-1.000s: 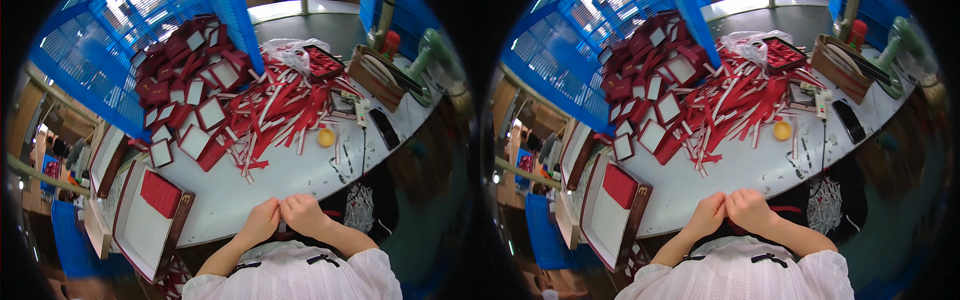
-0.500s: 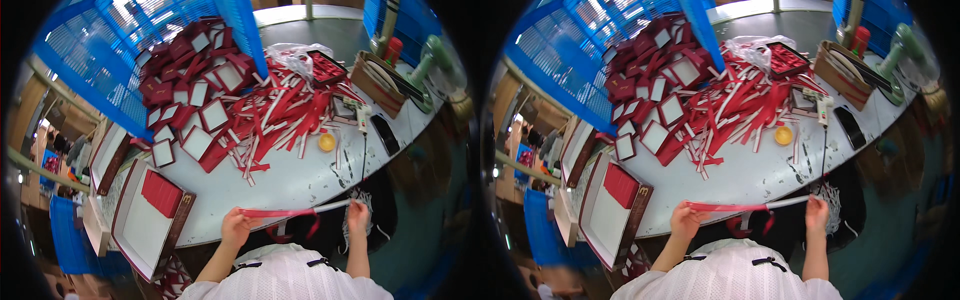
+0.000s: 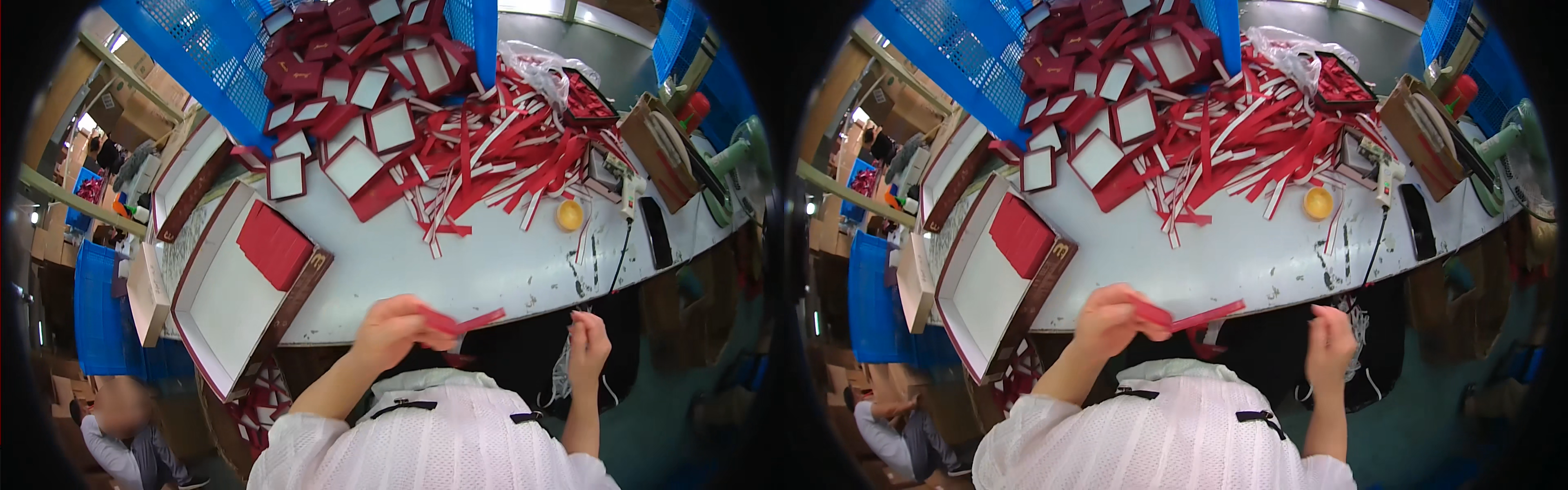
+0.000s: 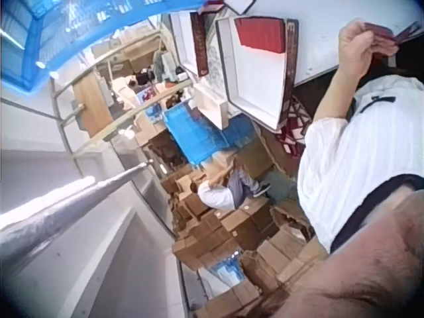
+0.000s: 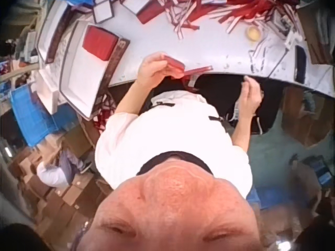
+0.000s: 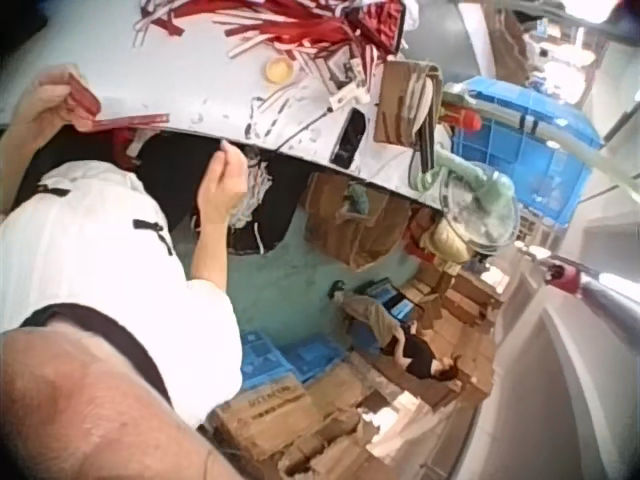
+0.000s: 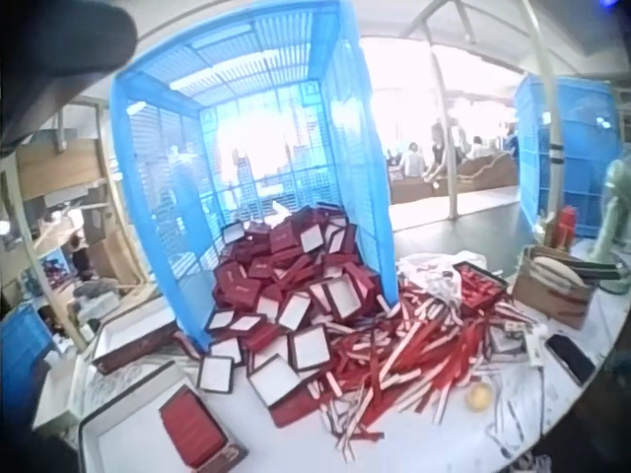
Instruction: The person repeatedly picks up small red boxes and red ribbons from a table, wraps each ribbon around a box, and places the finished items into a cardboard box. The process is continuous and repetitive throughout the clip.
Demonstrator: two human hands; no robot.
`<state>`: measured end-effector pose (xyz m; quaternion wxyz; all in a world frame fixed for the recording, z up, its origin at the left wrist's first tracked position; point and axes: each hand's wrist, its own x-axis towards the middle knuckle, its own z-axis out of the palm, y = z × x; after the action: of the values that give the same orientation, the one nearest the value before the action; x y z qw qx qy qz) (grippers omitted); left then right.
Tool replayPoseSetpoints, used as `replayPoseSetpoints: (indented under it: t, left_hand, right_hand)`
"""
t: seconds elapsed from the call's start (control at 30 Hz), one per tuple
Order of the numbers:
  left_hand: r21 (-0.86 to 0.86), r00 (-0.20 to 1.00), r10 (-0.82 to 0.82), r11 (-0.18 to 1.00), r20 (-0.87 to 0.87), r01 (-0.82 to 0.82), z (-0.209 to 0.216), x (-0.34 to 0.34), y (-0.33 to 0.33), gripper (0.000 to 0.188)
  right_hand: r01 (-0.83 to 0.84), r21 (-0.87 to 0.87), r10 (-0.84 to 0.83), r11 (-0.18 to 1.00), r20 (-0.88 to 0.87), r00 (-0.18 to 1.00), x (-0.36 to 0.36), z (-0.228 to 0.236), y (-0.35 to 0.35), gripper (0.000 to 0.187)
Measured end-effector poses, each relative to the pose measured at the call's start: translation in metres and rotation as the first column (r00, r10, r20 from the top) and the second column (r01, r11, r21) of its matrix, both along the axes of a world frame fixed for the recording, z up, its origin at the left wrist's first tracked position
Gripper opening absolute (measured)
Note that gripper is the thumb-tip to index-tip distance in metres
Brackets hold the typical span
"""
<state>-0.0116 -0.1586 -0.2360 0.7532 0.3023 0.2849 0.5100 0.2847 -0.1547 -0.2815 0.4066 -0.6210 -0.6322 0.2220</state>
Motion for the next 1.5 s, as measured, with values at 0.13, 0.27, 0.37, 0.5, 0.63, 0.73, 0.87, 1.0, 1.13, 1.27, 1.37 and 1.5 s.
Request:
replayPoseSetpoints:
  t: [0.13,0.27,0.37,0.5,0.63,0.73,0.87,1.0,1.13,1.27,1.37,1.5]
  left_hand:
    - [0.299,0.949,-0.182,0.919,-0.257,0.257,0.019,0.033,0.013,0.02]
    - [0.64,0.854,0.13,0.72,-0.504,0.268,0.014,0.029,0.032,0.021]
    - [0.749,0.554,0.588,0.655,-0.59,0.102,-0.011,0.003,0.078,0.027]
    - [0.859,-0.268,0.821,0.508,-0.504,-0.059,-0.063,-0.077,0.15,0.025]
    - [0.731,-0.619,0.686,0.634,-0.382,0.252,-0.086,-0.112,0.16,0.023]
    - [0.654,-0.009,0.681,0.699,-0.732,-0.291,-0.055,-0.083,0.156,0.019]
    - [0.121,0.822,0.569,0.819,-0.039,-0.561,-0.016,-0.035,0.128,0.023]
    - [-0.102,0.884,0.345,0.939,0.316,-0.33,0.008,-0.005,0.086,0.028]
    - [-0.276,0.869,0.311,0.937,0.385,-0.213,0.01,0.016,0.056,0.032]
    - [-0.248,0.926,0.14,0.967,0.35,-0.053,-0.004,0.02,0.041,0.03]
    - [-0.123,0.944,0.124,0.988,0.305,-0.09,0.009,0.031,0.036,0.031]
    - [0.639,0.802,0.408,0.768,-0.436,-0.044,-0.003,0.058,0.027,0.042]
  right_hand:
    - [-0.458,0.451,0.27,0.766,0.421,0.866,-0.08,0.068,0.006,0.028]
    - [-0.51,0.424,0.457,0.749,0.226,0.86,-0.073,0.061,0.014,0.015]
    - [-0.21,0.365,0.419,0.907,-0.726,0.546,-0.05,0.063,-0.001,0.016]
    - [-0.039,0.666,0.657,0.745,-0.723,0.212,-0.004,0.102,-0.012,0.026]
    - [-0.279,0.724,0.775,0.631,-0.606,0.183,0.014,0.103,-0.019,0.021]
    - [-0.363,0.344,0.496,0.866,-0.687,0.531,-0.016,0.091,-0.02,0.025]
    - [-0.587,-0.373,0.016,0.719,-0.835,0.55,-0.053,0.047,-0.002,0.029]
    - [-0.595,-0.238,0.07,0.768,-0.892,0.446,-0.084,0.042,0.02,0.029]
    - [-0.399,-0.02,0.144,0.917,-0.915,0.376,-0.103,0.044,0.045,0.011]
    - [-0.316,0.03,0.115,0.948,-0.96,0.254,-0.101,0.045,0.054,0.015]
    - [-0.298,-0.05,0.015,0.953,-0.977,0.211,-0.101,0.041,0.054,0.017]
    - [-0.144,-0.138,-0.143,0.98,-0.989,-0.025,-0.123,0.039,0.044,0.015]
